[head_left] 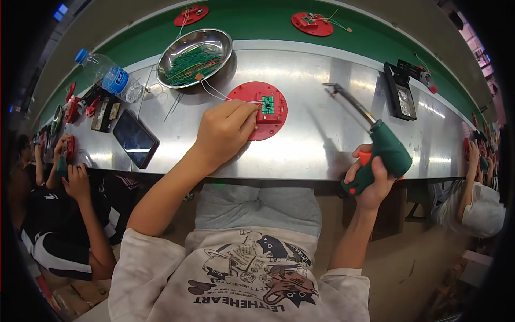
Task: The person repeatedly solders wires to circuit boards on round bases using a soldering iron, taking wires from a metal bowl and placing the completed bases onto a conveyor belt.
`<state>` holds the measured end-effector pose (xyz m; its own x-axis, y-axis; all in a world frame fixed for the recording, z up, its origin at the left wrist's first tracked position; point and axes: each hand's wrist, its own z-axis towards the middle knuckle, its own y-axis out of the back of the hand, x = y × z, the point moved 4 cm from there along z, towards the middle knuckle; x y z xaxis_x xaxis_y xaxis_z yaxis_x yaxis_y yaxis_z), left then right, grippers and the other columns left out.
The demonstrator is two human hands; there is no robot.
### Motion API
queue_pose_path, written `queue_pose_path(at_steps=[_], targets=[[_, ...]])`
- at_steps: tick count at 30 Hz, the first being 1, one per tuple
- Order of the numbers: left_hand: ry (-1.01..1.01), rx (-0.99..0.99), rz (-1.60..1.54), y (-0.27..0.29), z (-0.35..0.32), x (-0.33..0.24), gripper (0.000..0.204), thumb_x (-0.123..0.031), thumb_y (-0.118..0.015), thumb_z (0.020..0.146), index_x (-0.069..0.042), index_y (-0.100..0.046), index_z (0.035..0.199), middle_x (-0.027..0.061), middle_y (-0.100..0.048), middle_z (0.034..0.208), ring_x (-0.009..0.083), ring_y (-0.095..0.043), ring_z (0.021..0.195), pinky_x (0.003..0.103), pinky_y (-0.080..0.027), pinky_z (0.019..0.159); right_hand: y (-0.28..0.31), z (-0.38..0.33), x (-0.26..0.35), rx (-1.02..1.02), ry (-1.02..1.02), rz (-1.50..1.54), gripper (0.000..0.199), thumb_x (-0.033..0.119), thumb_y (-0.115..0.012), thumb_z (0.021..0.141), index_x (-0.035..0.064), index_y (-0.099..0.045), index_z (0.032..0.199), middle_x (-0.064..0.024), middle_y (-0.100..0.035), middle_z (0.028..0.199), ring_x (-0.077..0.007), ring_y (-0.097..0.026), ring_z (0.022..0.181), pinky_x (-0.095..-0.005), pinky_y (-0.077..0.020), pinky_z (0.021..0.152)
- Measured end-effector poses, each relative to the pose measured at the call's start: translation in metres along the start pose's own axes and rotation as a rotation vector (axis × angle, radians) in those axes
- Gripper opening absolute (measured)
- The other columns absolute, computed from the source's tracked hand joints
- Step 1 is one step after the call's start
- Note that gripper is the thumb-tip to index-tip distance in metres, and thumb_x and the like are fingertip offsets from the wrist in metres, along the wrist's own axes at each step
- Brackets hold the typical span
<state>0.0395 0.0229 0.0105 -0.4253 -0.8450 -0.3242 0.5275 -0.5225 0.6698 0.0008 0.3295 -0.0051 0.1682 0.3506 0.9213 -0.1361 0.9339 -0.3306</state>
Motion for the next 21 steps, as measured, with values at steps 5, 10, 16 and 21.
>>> queue_pose_path(at_steps=[5, 10, 16, 21], targets=[[0.005, -0.016, -0.009, 0.001, 0.000, 0.000, 0.014, -0.001, -0.071, 0.082, -0.001, -0.070, 0.096, 0.0110, -0.067, 0.078, 0.0267, -0.065, 0.066, 0.036, -0.052, 0.060, -0.025, -0.018, 0.001, 0.302, -0.037, -0.214, 0.044, 0.012, -0.062, 0.092, -0.0079, -0.055, 0.130, -0.0198, -0.066, 0.105, -0.0180, -0.061, 0.063, -0.0285, -0.0497, 0.050], [-0.047, -0.031, -0.010, 0.001, 0.003, 0.001, 0.013, -0.003, -0.070, 0.081, -0.002, -0.070, 0.094, 0.0093, -0.065, 0.078, 0.0271, -0.064, 0.066, 0.038, -0.052, 0.059, -0.041, -0.016, -0.008, 0.451, -0.034, -0.238, 0.038, 0.007, -0.064, 0.090, -0.0069, -0.058, 0.125, -0.0171, -0.067, 0.104, -0.0170, -0.061, 0.064, -0.0277, -0.0499, 0.051], [-0.036, -0.039, -0.024, 0.002, 0.001, 0.003, 0.012, -0.002, -0.069, 0.081, -0.002, -0.070, 0.094, 0.0094, -0.065, 0.077, 0.0271, -0.064, 0.066, 0.038, -0.052, 0.059, -0.048, -0.016, -0.012, 0.418, -0.105, -0.261, 0.036, 0.006, -0.062, 0.090, -0.0078, -0.059, 0.123, -0.0162, -0.066, 0.101, -0.0178, -0.062, 0.063, -0.0282, -0.0499, 0.049], [0.004, 0.026, -0.039, 0.002, 0.000, 0.004, 0.017, 0.000, -0.070, 0.081, 0.001, -0.072, 0.098, 0.0139, -0.071, 0.088, 0.0288, -0.069, 0.074, 0.036, -0.056, 0.067, -0.048, -0.013, -0.009, 0.429, -0.104, -0.264, 0.035, 0.007, -0.062, 0.090, -0.0075, -0.059, 0.122, -0.0161, -0.065, 0.101, -0.0186, -0.062, 0.063, -0.0284, -0.0495, 0.047]])
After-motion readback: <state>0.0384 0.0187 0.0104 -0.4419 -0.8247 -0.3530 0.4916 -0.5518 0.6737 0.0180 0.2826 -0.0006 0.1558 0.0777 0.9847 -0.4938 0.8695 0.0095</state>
